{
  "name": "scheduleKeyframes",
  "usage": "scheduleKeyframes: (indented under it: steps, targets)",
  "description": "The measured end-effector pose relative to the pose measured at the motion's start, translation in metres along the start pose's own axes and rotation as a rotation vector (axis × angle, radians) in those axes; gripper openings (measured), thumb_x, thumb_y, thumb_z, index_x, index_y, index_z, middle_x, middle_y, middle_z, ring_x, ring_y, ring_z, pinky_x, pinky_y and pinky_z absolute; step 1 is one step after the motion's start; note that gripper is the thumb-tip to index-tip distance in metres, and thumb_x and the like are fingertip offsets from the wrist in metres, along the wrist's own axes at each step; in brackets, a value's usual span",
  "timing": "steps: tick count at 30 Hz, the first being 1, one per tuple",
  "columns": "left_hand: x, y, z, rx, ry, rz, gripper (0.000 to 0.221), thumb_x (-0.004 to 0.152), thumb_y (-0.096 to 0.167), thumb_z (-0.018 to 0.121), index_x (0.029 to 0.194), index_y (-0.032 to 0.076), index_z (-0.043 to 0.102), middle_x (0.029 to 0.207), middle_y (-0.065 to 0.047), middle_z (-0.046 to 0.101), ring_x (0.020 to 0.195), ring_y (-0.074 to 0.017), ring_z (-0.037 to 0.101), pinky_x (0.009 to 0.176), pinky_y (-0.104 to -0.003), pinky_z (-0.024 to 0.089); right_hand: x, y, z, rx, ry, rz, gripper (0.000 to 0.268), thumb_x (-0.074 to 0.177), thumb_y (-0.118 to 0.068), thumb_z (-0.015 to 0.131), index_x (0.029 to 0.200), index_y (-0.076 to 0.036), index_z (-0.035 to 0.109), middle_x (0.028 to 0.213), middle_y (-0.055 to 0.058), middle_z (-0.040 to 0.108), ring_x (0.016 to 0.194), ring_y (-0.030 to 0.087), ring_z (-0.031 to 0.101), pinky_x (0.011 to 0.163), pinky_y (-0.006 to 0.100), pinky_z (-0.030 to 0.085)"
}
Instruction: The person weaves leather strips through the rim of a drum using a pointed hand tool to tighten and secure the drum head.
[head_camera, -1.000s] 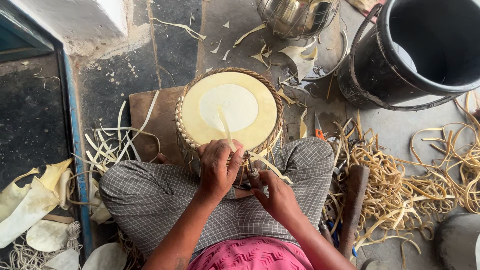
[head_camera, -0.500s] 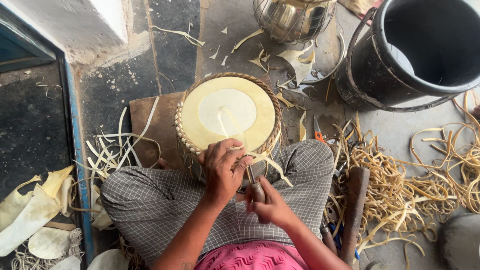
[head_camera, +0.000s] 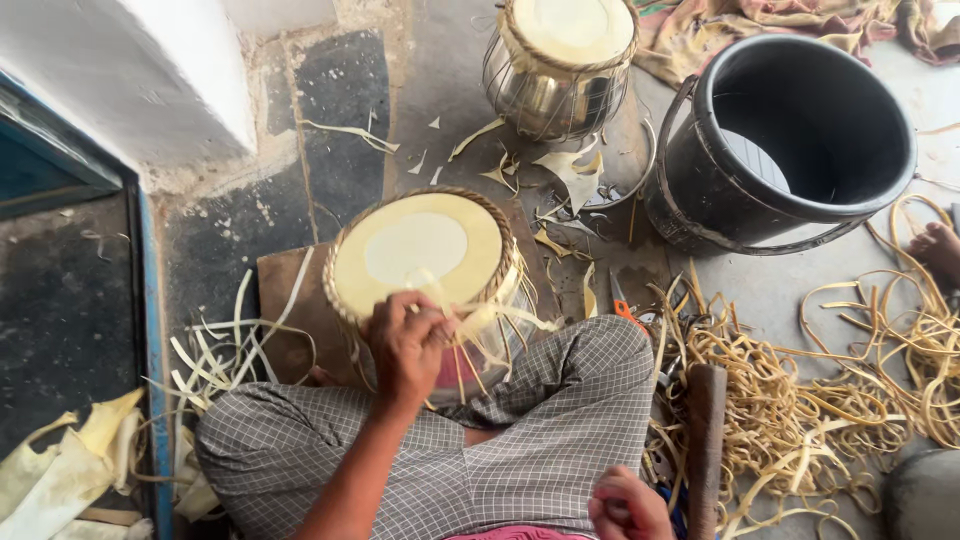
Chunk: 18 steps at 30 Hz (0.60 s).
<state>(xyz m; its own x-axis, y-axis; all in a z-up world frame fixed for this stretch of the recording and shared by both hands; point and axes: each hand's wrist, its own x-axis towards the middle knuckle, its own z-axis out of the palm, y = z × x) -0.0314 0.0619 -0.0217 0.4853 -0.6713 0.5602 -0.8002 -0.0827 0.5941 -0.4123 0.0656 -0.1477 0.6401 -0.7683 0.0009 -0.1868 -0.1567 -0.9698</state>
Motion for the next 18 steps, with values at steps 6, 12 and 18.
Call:
scheduleKeyframes:
  steps: [6,12,18]
  targets:
    - [-0.033,0.032,-0.011,0.031,-0.031,0.085,0.011,0.085,0.021,0.075,0.091,0.013,0.072,0.108,0.0,0.063,0.101,-0.0252,0.059,0.094,-0.046,0.035,0.069,-0.066,0.014,-0.499,-0.546,-0.464,0.022,0.083,-0.016,0.083,0.097,-0.01,0.068,0.093,0.008,0.065,0.088,0.029,0.065,0.072,0.04,0.055]
    - [-0.042,0.029,-0.012,-0.031,-0.087,0.095,0.018,0.086,0.017,0.075,0.104,0.012,0.073,0.114,0.0,0.063,0.103,-0.0246,0.059,0.096,-0.045,0.036,0.141,-0.153,0.054,-0.391,0.033,-0.295,0.022,0.087,-0.016,0.072,0.107,-0.007,0.068,0.106,0.011,0.068,0.082,0.028,0.073,0.067,0.039,0.059]
    - [-0.043,0.024,-0.006,-0.103,-0.087,0.053,0.016,0.087,0.017,0.078,0.101,0.011,0.075,0.115,-0.01,0.06,0.087,-0.0223,0.057,0.086,-0.04,0.041,0.18,-0.128,0.077,-0.44,0.011,-0.32,0.005,0.09,-0.012,0.071,0.091,-0.01,0.067,0.087,0.011,0.069,0.077,0.034,0.069,0.065,0.042,0.055]
